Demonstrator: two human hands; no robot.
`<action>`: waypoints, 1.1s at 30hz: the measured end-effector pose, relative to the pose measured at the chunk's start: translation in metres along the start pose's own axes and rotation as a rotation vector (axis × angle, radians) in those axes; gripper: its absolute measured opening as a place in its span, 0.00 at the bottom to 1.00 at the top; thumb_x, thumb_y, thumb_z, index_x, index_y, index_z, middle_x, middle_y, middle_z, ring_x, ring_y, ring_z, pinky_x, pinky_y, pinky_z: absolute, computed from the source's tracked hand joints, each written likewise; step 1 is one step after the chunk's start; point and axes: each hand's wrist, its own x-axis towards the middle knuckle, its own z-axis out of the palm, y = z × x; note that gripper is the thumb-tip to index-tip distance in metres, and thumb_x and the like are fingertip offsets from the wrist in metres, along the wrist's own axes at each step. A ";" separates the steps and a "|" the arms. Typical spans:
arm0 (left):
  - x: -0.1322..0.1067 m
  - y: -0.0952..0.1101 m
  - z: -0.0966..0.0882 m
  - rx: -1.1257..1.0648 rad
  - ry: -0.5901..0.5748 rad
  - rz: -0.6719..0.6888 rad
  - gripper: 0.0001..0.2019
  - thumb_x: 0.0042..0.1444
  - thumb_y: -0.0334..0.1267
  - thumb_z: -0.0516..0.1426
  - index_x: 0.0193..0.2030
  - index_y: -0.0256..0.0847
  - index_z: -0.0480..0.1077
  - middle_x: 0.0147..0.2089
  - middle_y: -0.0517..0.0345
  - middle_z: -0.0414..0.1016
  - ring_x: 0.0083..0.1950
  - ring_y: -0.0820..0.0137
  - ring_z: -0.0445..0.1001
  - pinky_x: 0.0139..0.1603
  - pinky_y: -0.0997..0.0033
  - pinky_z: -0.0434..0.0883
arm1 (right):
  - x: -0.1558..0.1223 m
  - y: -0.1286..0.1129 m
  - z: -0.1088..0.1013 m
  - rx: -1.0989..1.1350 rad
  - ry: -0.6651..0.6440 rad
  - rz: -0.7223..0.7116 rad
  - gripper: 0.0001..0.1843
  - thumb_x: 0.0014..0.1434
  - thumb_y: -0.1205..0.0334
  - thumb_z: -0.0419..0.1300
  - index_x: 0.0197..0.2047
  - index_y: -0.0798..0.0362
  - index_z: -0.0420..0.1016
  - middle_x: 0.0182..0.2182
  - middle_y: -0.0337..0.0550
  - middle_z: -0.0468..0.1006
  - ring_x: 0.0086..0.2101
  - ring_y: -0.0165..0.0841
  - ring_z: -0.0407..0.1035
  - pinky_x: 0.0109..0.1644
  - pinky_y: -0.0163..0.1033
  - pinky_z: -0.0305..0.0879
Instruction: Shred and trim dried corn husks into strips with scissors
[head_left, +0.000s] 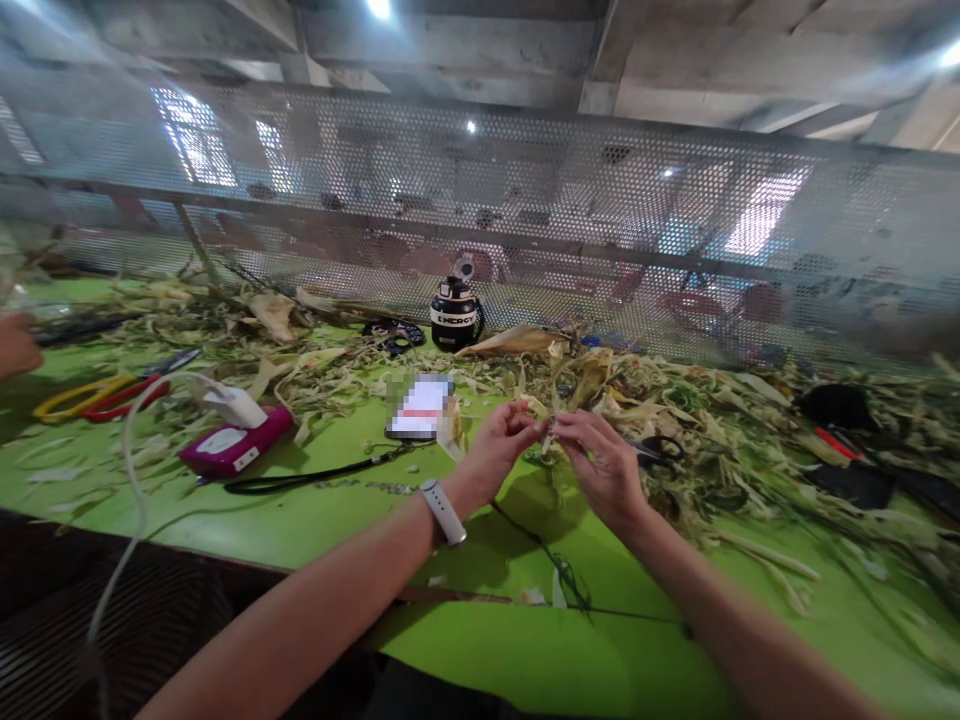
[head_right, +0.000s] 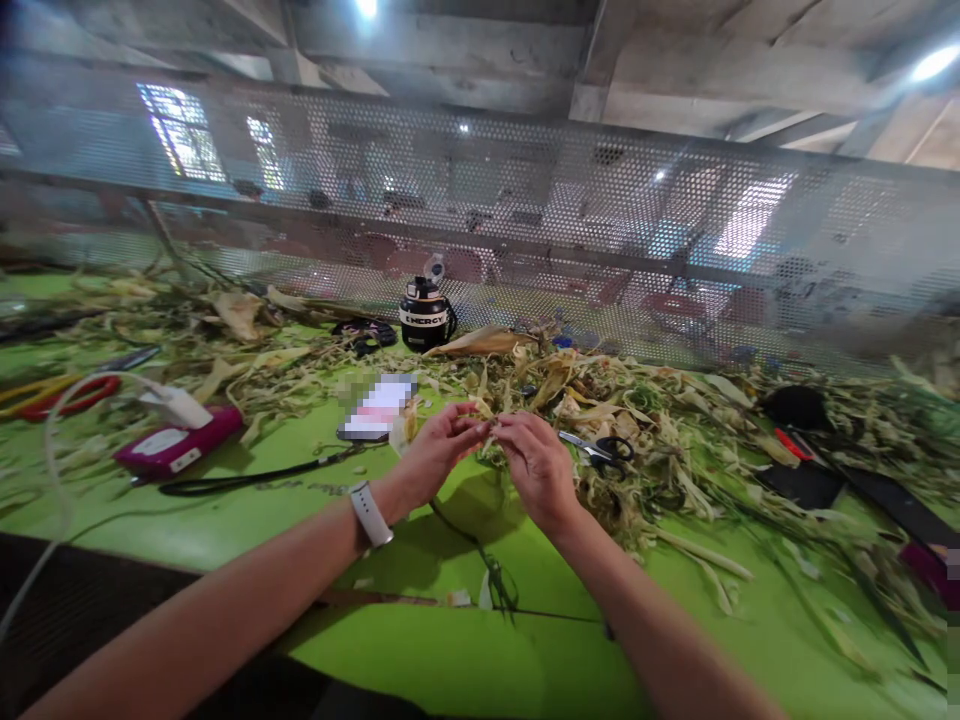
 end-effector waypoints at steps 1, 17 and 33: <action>0.000 0.000 -0.001 -0.027 -0.008 -0.032 0.23 0.36 0.39 0.68 0.39 0.36 0.67 0.28 0.64 0.71 0.31 0.77 0.68 0.38 0.74 0.64 | -0.001 0.001 0.000 -0.019 -0.012 -0.035 0.10 0.59 0.67 0.55 0.38 0.47 0.76 0.39 0.43 0.78 0.42 0.35 0.72 0.52 0.46 0.66; -0.002 0.005 -0.004 -0.123 -0.141 -0.179 0.15 0.39 0.37 0.68 0.35 0.34 0.76 0.37 0.52 0.77 0.38 0.72 0.72 0.48 0.65 0.68 | 0.001 0.007 -0.007 -0.131 -0.111 -0.172 0.12 0.59 0.69 0.53 0.42 0.46 0.73 0.41 0.41 0.79 0.45 0.34 0.72 0.60 0.52 0.59; -0.008 0.011 -0.002 0.166 -0.155 -0.217 0.17 0.42 0.47 0.65 0.35 0.37 0.72 0.31 0.58 0.70 0.31 0.77 0.68 0.26 0.80 0.62 | 0.003 0.008 -0.006 -0.021 -0.114 -0.101 0.09 0.60 0.67 0.52 0.39 0.47 0.73 0.37 0.41 0.79 0.41 0.34 0.73 0.59 0.51 0.61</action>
